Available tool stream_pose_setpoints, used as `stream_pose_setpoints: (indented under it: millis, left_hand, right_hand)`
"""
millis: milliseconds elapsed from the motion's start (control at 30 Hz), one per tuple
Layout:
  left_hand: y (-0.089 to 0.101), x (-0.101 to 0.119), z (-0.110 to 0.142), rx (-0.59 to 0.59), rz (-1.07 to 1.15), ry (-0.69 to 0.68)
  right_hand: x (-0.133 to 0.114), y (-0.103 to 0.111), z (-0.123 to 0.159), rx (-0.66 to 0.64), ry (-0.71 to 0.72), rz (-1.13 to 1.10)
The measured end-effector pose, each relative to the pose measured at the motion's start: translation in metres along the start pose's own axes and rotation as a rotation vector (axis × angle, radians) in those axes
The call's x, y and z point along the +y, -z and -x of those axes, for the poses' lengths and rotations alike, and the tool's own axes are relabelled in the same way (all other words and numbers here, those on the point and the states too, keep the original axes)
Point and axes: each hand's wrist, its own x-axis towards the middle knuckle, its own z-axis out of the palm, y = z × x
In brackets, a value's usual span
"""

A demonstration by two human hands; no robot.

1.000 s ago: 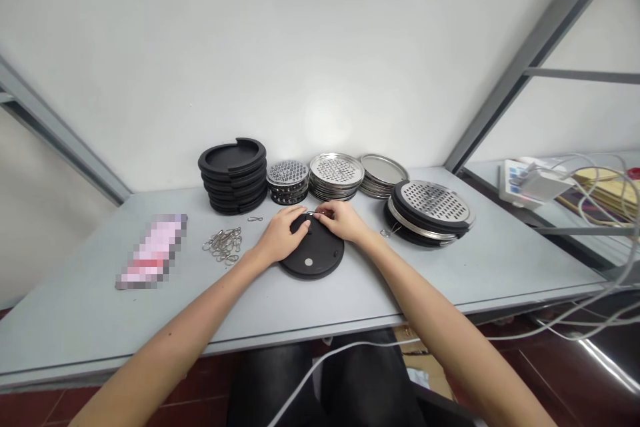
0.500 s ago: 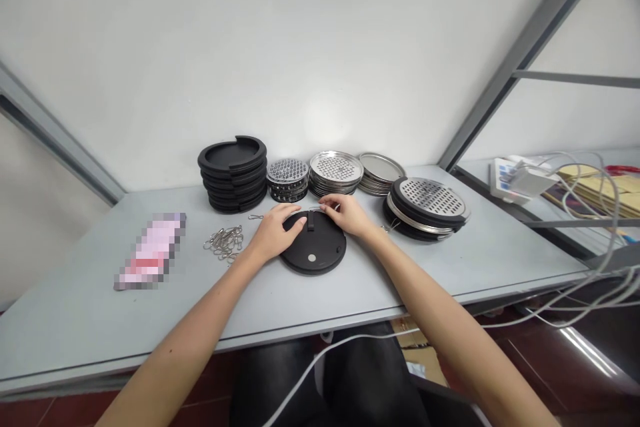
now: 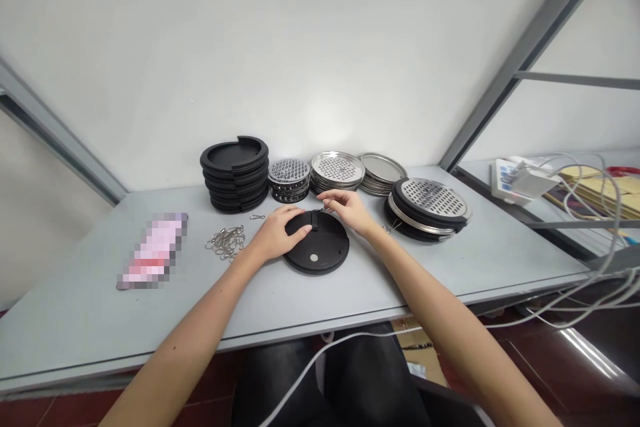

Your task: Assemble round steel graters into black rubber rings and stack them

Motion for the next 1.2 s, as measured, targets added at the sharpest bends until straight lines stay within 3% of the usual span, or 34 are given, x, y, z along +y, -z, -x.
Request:
stream_pose_setpoints:
  millis: [267, 467, 633, 867, 1200]
  left_hand:
    - [-0.002, -0.003, 0.0, -0.021, -0.002, -0.009]
    - [-0.001, -0.003, 0.001, -0.036, -0.002, 0.0]
    - [-0.001, -0.003, 0.0, -0.043, -0.01, 0.008]
    - [-0.002, -0.004, 0.001, -0.068, -0.027, 0.013]
    - [-0.001, -0.004, 0.001, -0.078, -0.032, 0.029]
  right_hand:
    - [0.0, 0.001, -0.003, 0.005, -0.061, -0.148]
    - [0.007, 0.0, 0.0, 0.07, 0.069, 0.296]
    - [0.012, 0.001, 0.002, -0.053, 0.171, 0.511]
    - [0.017, 0.006, -0.001, -0.189, 0.15, 0.505]
    - [0.016, 0.007, -0.002, -0.145, 0.121, 0.468]
